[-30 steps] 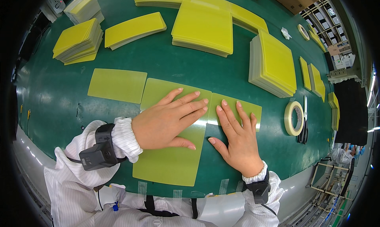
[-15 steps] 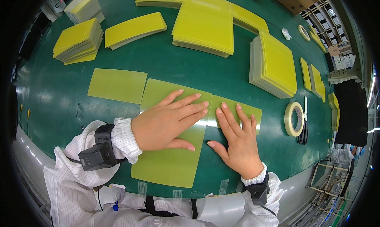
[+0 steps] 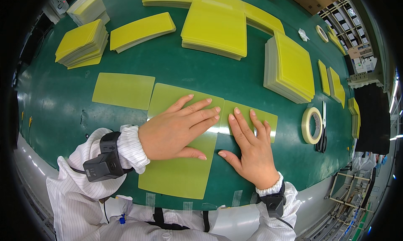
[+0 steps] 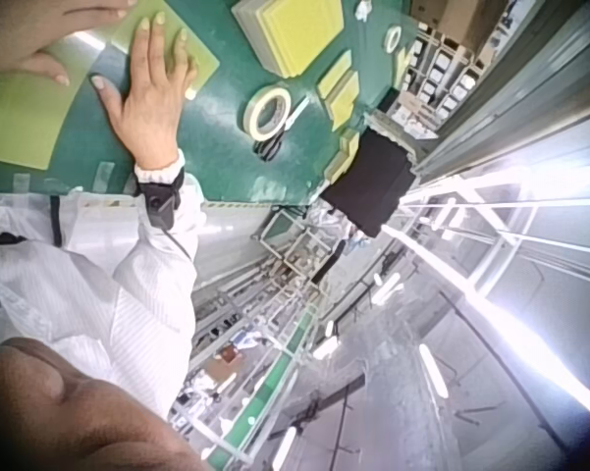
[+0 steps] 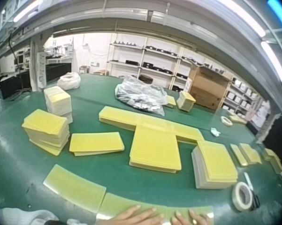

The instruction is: The person aligns yellow plates on the table, applies adhesive tape to the joints, and presses it down. They then lift the assembled plates, fold them, and place the unit onto a stack.

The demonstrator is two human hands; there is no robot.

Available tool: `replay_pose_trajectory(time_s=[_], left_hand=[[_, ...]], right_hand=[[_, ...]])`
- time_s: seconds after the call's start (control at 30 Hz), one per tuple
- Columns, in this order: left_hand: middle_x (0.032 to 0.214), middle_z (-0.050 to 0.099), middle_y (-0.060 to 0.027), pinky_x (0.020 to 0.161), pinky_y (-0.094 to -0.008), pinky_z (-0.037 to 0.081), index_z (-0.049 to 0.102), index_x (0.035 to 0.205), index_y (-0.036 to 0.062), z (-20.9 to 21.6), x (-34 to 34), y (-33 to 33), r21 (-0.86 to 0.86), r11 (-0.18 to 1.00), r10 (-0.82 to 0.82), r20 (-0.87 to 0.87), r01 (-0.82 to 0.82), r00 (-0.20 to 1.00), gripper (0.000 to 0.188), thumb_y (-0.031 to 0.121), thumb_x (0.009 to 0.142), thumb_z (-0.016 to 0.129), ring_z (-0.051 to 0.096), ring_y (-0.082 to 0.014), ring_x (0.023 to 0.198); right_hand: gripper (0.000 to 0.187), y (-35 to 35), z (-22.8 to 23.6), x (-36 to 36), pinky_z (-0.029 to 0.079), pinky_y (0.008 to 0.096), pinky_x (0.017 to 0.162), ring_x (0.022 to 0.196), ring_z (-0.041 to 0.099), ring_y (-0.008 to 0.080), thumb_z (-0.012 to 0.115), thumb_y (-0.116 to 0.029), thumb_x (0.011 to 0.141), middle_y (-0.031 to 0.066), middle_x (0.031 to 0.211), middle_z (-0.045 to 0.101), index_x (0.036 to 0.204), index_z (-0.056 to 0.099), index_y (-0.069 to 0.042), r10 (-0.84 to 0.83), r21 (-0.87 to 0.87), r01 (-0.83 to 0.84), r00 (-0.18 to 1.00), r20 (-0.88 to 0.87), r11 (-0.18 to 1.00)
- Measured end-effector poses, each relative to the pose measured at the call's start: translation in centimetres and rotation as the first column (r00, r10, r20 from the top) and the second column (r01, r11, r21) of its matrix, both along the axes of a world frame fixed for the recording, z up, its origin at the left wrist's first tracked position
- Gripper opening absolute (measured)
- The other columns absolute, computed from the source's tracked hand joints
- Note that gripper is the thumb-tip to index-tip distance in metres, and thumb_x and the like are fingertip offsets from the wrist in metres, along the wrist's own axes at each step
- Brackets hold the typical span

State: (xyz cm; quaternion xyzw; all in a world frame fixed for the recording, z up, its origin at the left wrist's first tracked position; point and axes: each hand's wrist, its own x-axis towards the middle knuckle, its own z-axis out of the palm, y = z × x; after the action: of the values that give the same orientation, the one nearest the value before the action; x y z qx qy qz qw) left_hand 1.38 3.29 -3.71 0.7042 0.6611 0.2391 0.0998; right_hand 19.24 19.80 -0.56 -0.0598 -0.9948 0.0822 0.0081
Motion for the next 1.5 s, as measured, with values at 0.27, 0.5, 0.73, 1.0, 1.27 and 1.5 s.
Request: replay_pose_trajectory(time_s=[0.27, 0.5, 0.73, 1.0, 1.27, 1.5], left_hand=[[0.140, 0.041, -0.0139, 0.112, -0.0491, 0.024, 0.042, 0.136, -0.0003, 0.1, 0.0, -0.1, 0.014, 1.000, 0.005, -0.005, -0.005, 1.000, 0.079, 0.053, 0.081, 0.062, 0.033, -0.0314, 0.136], [0.135, 0.044, -0.0141, 0.112, -0.0492, 0.025, 0.043, 0.135, 0.0004, 0.2, -0.1, 0.1, 0.009, 1.000, 0.003, -0.004, -0.003, 1.000, 0.078, 0.053, 0.081, 0.063, 0.034, -0.0319, 0.135], [0.133, 0.046, -0.0154, 0.109, -0.0539, 0.026, 0.048, 0.136, 0.0129, 0.0, 0.2, 0.1, 0.042, 0.999, -0.015, -0.045, 0.017, 0.999, 0.073, 0.059, 0.080, 0.060, 0.037, -0.0362, 0.132], [0.132, 0.047, -0.0170, 0.108, -0.0566, 0.026, 0.051, 0.134, 0.0135, 0.3, 0.6, -0.1, 0.057, 0.998, -0.015, -0.067, 0.018, 0.998, 0.075, 0.065, 0.079, 0.056, 0.038, -0.0392, 0.130], [0.125, 0.049, -0.0167, 0.108, -0.0572, 0.026, 0.054, 0.132, 0.0185, -0.4, 0.7, 0.3, 0.137, 0.991, 0.009, -0.101, 0.005, 0.995, 0.074, 0.067, 0.076, 0.057, 0.041, -0.0397, 0.126], [0.123, 0.051, -0.0157, 0.109, -0.0575, 0.024, 0.054, 0.131, 0.0165, -0.2, 1.1, 0.4, 0.173, 0.985, 0.035, -0.111, -0.015, 0.993, 0.087, 0.073, 0.066, 0.062, 0.041, -0.0392, 0.126]], right_hand=[[0.080, 0.1, -0.2, 0.0, 0.027, 0.0571, 0.103, 0.133, 0.032, 0.0409, 0.071, -0.042, 0.077, 0.0087, 0.150, 0.036, 0.142, 0.040, -0.009, 0.013, -0.020, -0.013, 1.000, -0.009, 1.000], [0.081, 0.2, -0.2, -0.1, 0.028, 0.0576, 0.103, 0.133, 0.032, 0.0412, 0.071, -0.043, 0.077, 0.0088, 0.150, 0.035, 0.143, 0.039, -0.009, 0.015, -0.016, -0.015, 1.000, 0.001, 1.000], [0.082, 0.2, -0.3, -0.1, 0.028, 0.0576, 0.103, 0.134, 0.031, 0.0412, 0.071, -0.043, 0.076, 0.0091, 0.150, 0.035, 0.143, 0.039, -0.009, 0.017, -0.031, -0.018, 1.000, -0.003, 0.999], [0.083, 0.0, -0.1, 0.0, 0.028, 0.0573, 0.103, 0.133, 0.032, 0.0414, 0.072, -0.043, 0.076, 0.0094, 0.150, 0.035, 0.143, 0.038, -0.009, 0.016, -0.020, -0.016, 1.000, -0.003, 1.000], [0.081, 0.3, -0.4, -0.2, 0.027, 0.0556, 0.103, 0.133, 0.032, 0.0420, 0.071, -0.040, 0.076, 0.0107, 0.149, 0.035, 0.143, 0.039, -0.009, 0.017, -0.046, -0.018, 1.000, -0.014, 0.999], [0.072, 0.9, 0.4, -0.1, 0.026, 0.0521, 0.105, 0.133, 0.033, 0.0400, 0.067, -0.032, 0.081, 0.0115, 0.149, 0.036, 0.142, 0.039, -0.007, 0.019, -0.060, -0.018, 1.000, 0.016, 0.998]])
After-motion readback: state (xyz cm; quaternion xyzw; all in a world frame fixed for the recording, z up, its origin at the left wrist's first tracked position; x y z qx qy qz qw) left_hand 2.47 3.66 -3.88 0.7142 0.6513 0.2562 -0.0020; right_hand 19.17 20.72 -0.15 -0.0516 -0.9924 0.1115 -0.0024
